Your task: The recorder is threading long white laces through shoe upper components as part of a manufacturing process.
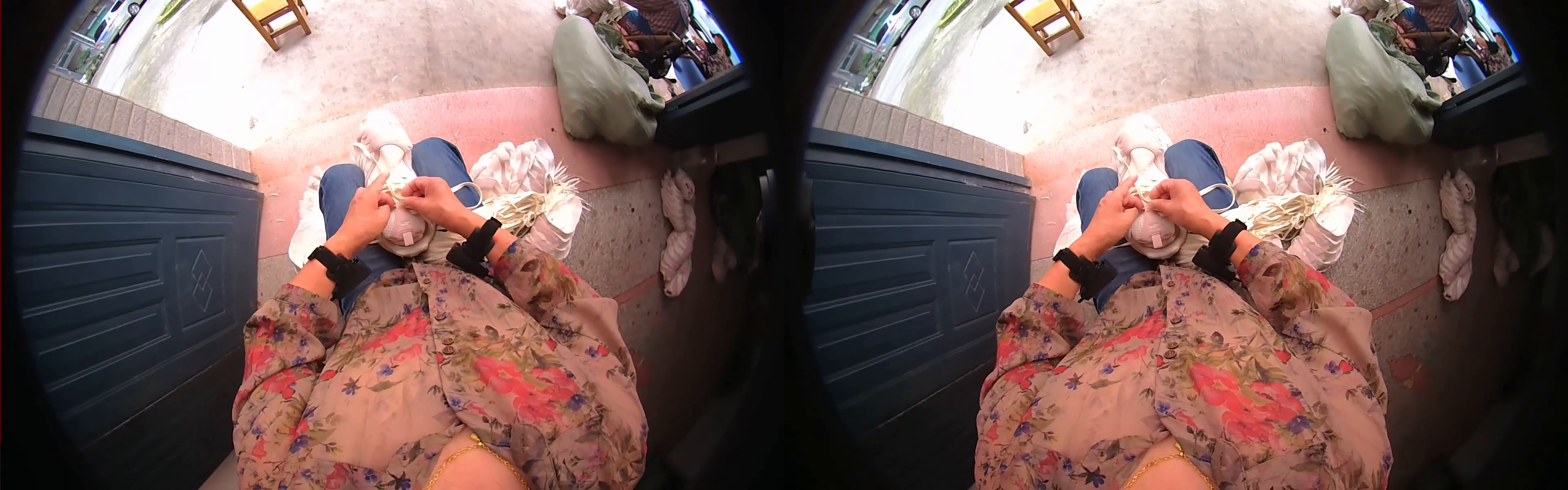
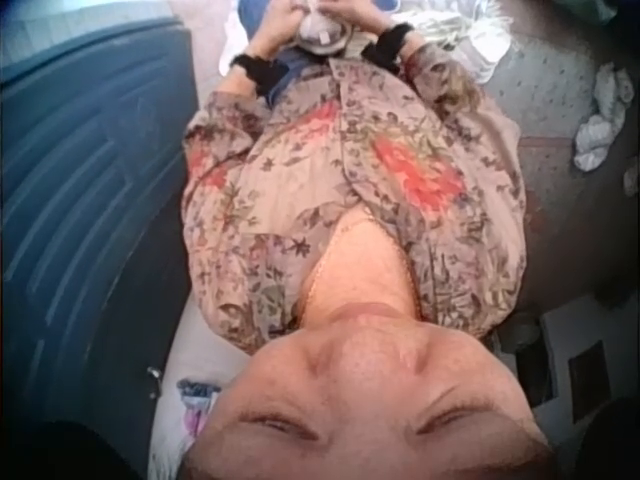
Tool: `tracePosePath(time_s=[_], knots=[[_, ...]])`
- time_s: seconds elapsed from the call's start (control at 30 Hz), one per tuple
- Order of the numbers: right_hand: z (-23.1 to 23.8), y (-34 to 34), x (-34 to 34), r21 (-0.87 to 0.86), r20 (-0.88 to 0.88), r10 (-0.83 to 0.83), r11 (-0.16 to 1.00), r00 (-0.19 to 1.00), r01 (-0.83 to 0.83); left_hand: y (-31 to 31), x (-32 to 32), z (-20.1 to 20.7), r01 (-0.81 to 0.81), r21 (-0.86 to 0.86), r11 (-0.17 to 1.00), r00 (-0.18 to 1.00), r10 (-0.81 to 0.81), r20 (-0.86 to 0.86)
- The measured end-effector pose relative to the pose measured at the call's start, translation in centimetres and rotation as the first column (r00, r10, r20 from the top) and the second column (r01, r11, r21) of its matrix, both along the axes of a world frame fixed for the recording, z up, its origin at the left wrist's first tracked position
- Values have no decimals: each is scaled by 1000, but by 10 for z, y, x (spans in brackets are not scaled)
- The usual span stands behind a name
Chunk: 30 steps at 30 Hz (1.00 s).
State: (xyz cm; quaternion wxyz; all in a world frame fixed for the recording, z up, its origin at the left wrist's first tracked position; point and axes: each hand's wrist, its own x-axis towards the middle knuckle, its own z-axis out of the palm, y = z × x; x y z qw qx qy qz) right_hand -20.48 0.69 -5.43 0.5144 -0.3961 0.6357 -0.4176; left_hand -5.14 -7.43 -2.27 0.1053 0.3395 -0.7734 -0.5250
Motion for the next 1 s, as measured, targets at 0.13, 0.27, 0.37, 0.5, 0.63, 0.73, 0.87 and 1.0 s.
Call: tracePosePath(time_s=[0.13, 0.27, 0.37, 0.5, 0.63, 0.73, 0.87, 1.0], knots=[[2, 0, 4, -13, -51, 25, 1000, 998, -26, 4, -1, 2, 19, -154, 988, 999, -24, -30], [4, 2, 12, -203, -431, 27, 971, 902, -126, -1, 13, 5, -35, 39, 999, 999, 37, -40], [12, -4, 9, -190, -581, -18, 975, 814, -114, -24, 46, 21, -99, 158, 983, 994, 91, 55], [35, -7, -16, -105, 489, -173, 961, 855, 255, -86, 177, 34, -436, 78, 897, 888, 415, 197], [55, 34, -118, -185, 621, -372, 785, 690, 591, -110, 318, 38, -656, -20, 755, 639, 569, 517], [46, 99, -219, -73, 737, -538, 540, 410, 839, -94, 311, 43, -607, 158, 779, 733, 471, 490], [53, 106, -222, -185, 172, -985, -10, 22, 983, -88, 230, -3, -235, -470, 850, 853, 413, 320], [24, 52, -115, -382, -38, -727, 644, 685, 663, -53, 81, 6, -86, -616, 783, 995, 93, -20]])
